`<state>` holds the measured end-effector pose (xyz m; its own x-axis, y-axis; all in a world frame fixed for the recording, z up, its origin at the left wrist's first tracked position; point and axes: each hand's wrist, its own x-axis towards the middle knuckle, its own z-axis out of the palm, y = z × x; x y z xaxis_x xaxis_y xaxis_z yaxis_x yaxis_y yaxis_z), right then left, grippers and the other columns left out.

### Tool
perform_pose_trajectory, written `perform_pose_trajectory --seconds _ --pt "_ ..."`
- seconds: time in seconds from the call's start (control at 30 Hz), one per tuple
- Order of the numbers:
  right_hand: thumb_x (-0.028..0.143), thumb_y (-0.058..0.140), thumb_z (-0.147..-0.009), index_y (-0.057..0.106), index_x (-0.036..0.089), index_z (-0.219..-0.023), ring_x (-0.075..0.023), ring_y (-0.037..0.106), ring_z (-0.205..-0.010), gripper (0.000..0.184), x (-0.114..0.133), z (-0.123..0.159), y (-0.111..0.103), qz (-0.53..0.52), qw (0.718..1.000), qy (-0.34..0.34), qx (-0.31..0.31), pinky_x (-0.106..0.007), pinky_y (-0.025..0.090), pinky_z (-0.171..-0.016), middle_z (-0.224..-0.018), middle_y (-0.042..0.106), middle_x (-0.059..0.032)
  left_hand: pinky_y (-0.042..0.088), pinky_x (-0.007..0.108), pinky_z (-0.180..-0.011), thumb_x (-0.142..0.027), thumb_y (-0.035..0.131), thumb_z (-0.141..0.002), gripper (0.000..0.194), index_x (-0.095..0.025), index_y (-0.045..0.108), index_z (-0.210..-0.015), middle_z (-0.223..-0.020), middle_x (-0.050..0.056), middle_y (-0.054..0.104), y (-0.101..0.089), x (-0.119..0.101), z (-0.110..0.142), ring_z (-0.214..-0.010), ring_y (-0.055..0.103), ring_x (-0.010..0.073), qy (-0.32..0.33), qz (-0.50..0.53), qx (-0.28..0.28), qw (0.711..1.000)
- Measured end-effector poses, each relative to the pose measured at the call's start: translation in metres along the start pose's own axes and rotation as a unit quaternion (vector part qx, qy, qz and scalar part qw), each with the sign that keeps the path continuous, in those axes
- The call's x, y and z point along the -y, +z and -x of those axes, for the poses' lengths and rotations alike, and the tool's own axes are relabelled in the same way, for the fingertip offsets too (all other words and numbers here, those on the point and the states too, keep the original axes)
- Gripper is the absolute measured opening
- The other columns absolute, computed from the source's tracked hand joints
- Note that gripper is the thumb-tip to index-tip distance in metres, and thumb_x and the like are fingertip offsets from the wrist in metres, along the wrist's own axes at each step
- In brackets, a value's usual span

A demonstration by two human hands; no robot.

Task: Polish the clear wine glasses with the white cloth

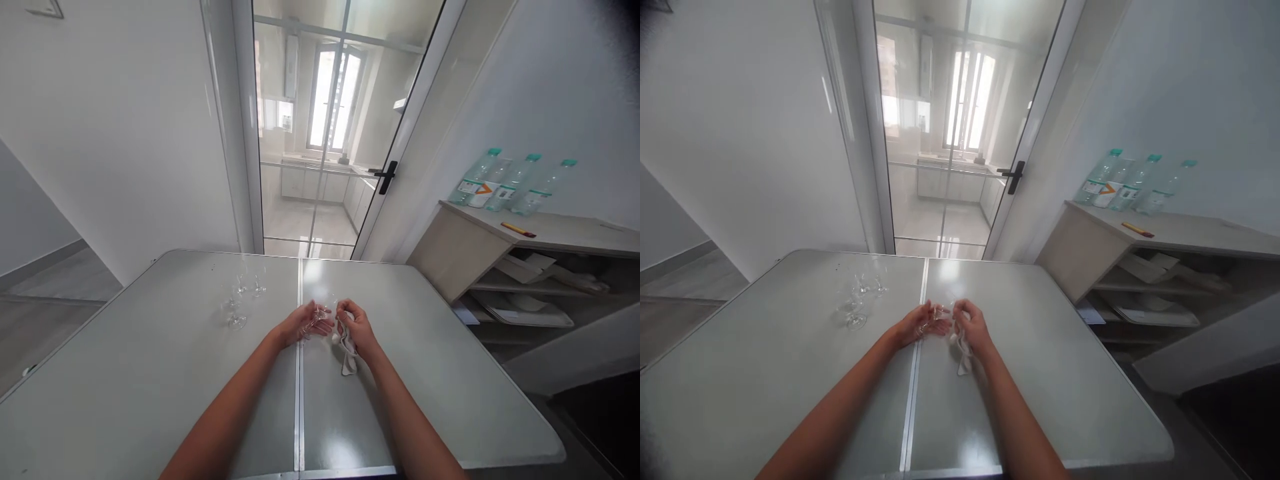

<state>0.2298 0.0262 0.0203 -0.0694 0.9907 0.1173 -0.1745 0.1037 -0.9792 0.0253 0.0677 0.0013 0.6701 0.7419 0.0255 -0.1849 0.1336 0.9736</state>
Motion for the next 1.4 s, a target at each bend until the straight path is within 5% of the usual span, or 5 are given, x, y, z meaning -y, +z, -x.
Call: perform_pose_trajectory --seconds 0.17,0.83,1.07,1.3,1.4 --pt "0.043 0.074 -0.084 0.065 0.032 -0.127 -0.0118 0.059 -0.062 0.045 -0.006 -0.002 -0.002 -0.165 0.986 0.018 -0.023 -0.025 0.051 -0.056 -0.097 0.065 0.0012 0.035 0.019 -0.048 -0.045 0.087 -0.07 0.05 -0.013 0.067 -0.104 -0.071 0.001 0.064 0.013 0.0 0.001 -0.049 0.051 0.0066 -0.014 0.044 -0.073 0.996" --pt "0.041 0.085 -0.076 0.063 0.029 -0.131 -0.0237 0.065 -0.103 0.06 -0.009 0.01 -0.003 -0.112 0.986 0.075 0.098 -0.031 0.052 -0.082 -0.119 0.07 -0.0058 0.028 0.019 -0.041 -0.046 0.084 -0.073 0.038 -0.013 0.066 -0.077 -0.054 -0.007 0.048 0.029 0.019 0.01 -0.039 0.03 0.0024 0.108 0.065 -0.261 0.957" --pt "0.052 0.076 -0.08 0.074 0.02 -0.096 -0.0232 0.066 -0.084 0.036 -0.027 -0.003 -0.022 -0.18 0.977 0.085 -0.083 -0.03 0.051 -0.071 -0.086 0.075 -0.0038 0.029 0.018 -0.041 -0.048 0.083 -0.074 0.039 -0.015 0.061 -0.073 -0.053 -0.008 0.048 0.027 0.023 0.007 -0.04 0.034 0.003 0.106 0.063 -0.282 0.952" --pt "0.076 0.056 -0.084 0.069 0.024 -0.119 -0.0307 0.067 -0.107 0.064 -0.009 0.005 -0.021 -0.265 0.955 0.131 0.033 -0.042 0.055 -0.082 -0.116 0.074 -0.0111 0.033 0.019 -0.042 -0.05 0.081 -0.075 0.039 -0.015 0.064 -0.08 -0.049 -0.01 0.044 0.025 0.016 0.008 -0.039 0.029 0.0031 0.103 0.064 -0.302 0.946" --pt "0.053 0.081 -0.077 0.072 0.023 -0.103 -0.0261 0.07 -0.091 0.041 -0.012 0.004 -0.019 -0.219 0.972 0.061 -0.063 -0.036 0.055 -0.073 -0.104 0.076 -0.0079 0.033 0.019 -0.042 -0.05 0.081 -0.074 0.039 -0.015 0.064 -0.082 -0.054 -0.008 0.049 0.022 0.017 0.007 -0.04 0.033 0.0035 0.108 0.058 -0.324 0.938"
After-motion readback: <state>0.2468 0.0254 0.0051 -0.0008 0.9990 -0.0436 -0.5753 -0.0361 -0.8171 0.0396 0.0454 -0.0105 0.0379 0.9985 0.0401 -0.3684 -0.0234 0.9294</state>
